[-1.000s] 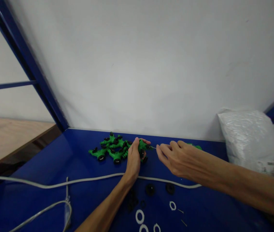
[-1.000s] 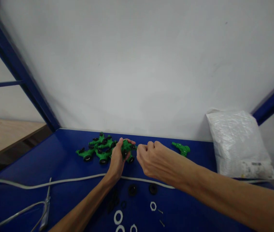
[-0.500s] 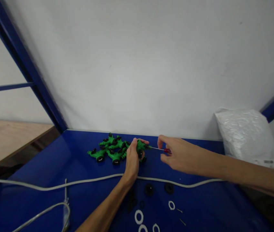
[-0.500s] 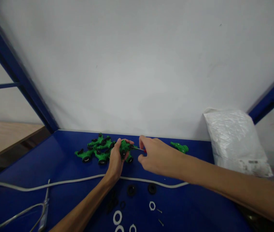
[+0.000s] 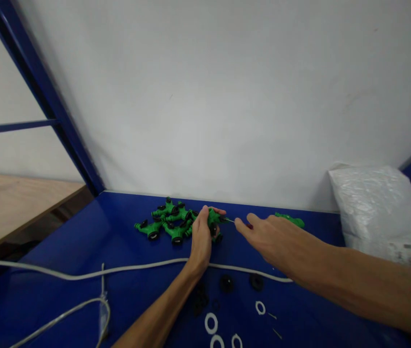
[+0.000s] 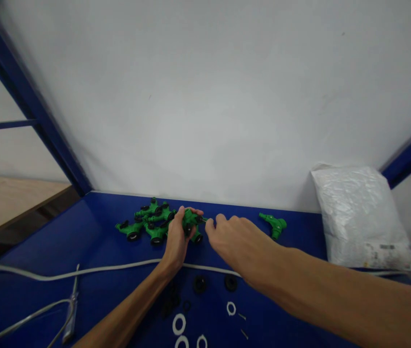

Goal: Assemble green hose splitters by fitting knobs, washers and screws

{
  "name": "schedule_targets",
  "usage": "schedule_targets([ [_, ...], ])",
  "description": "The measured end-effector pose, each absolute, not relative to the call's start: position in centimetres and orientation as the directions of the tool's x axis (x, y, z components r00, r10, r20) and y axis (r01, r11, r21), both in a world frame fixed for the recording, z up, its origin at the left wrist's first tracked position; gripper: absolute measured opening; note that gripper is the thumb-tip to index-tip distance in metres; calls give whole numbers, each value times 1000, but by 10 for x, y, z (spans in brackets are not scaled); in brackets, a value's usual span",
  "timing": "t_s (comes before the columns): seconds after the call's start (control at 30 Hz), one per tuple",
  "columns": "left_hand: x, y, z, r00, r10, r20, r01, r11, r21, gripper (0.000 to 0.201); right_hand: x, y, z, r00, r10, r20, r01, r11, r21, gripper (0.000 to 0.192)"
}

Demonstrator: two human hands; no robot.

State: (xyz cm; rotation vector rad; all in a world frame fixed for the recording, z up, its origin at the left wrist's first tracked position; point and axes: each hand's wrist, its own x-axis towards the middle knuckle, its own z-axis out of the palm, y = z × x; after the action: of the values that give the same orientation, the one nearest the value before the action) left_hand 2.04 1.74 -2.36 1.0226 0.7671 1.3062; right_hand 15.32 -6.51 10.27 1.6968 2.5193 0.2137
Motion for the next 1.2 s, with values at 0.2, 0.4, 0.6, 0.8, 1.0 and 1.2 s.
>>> schedule_targets([
  [0.2,18,17,-22,139,981,135,-406,-67,911,49,152,-48,126,53,943,-327,769,-248,-590,30],
  [0.4,21,19,-21,157,979,132,-416,-56,908,49,164,-54,115,-119,989,-89,932,81,-353,17],
  [0.6,22,18,-23,169,978,124,-419,-42,907,48,169,-69,103,-656,754,25,623,523,582,34],
  [0.8,22,17,-24,147,983,114,-416,-43,908,47,162,-69,102,-573,818,45,744,496,447,40],
  [1.0,20,15,-17,130,982,137,-433,-68,899,47,155,-52,116,55,973,-223,833,-167,-527,26],
  [1.2,19,21,-19,152,983,106,-445,-28,895,44,170,-56,106,-244,969,41,955,248,-163,25],
])
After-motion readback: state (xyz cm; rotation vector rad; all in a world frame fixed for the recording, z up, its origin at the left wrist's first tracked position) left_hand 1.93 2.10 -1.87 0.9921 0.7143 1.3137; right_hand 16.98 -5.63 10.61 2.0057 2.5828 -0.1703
